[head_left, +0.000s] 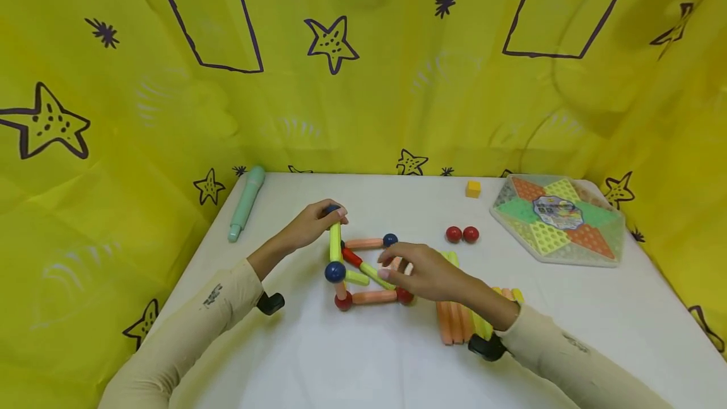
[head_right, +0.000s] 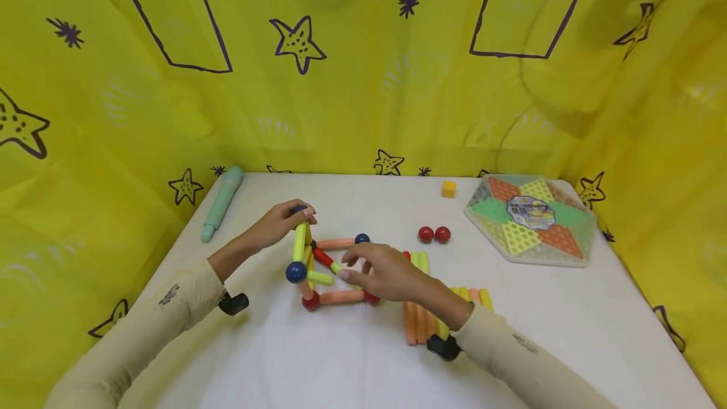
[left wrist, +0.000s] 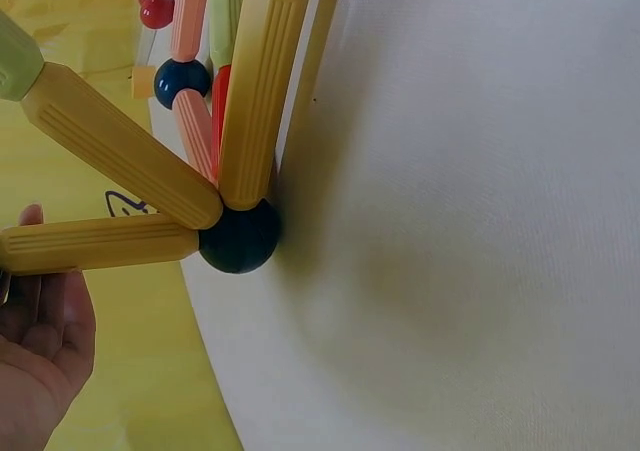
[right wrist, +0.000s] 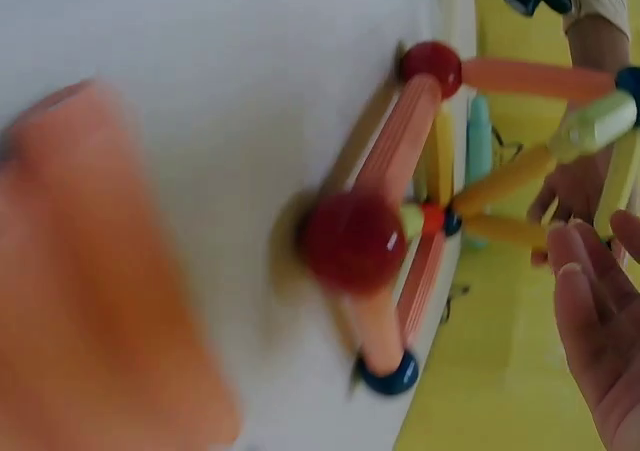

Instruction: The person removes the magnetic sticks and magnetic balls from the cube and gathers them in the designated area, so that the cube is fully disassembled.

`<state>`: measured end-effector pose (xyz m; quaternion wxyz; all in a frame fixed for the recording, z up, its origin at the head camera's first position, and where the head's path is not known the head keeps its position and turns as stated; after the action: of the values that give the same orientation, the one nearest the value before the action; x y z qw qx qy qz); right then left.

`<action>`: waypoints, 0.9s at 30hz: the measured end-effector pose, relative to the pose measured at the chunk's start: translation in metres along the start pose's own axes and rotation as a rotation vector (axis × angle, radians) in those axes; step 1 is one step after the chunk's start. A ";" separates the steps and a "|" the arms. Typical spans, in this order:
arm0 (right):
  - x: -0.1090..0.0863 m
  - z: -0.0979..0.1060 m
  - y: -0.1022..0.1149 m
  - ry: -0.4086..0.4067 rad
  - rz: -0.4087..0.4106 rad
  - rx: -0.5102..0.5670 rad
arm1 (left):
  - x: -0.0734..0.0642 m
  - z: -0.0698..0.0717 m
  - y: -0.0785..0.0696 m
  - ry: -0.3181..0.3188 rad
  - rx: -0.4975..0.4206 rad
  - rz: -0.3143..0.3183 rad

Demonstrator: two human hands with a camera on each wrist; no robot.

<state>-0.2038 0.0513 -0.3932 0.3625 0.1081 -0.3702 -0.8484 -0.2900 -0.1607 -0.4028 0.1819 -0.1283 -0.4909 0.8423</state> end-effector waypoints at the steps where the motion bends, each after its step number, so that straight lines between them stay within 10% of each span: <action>1: 0.008 -0.006 0.005 0.009 0.020 0.011 | 0.000 -0.001 0.000 -0.003 0.003 0.001; 15: 0.037 -0.033 0.033 0.078 0.212 -0.053 | 0.001 -0.003 -0.003 -0.008 0.045 -0.010; 27: 0.035 -0.029 0.026 0.075 0.186 0.012 | 0.001 -0.002 -0.002 0.001 0.020 -0.012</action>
<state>-0.2019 -0.0007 -0.3924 0.4528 0.1073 -0.3698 -0.8042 -0.2897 -0.1573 -0.4018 0.1883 -0.1239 -0.4833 0.8460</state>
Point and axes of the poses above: each hand's wrist, its own x-axis towards the middle knuckle, its own z-axis out of the back of the hand, y = z × x, the point moved 7 cm from there along x, towards the middle knuckle, and after that the axes turned 1 degree about -x, right-handed, at the moved point
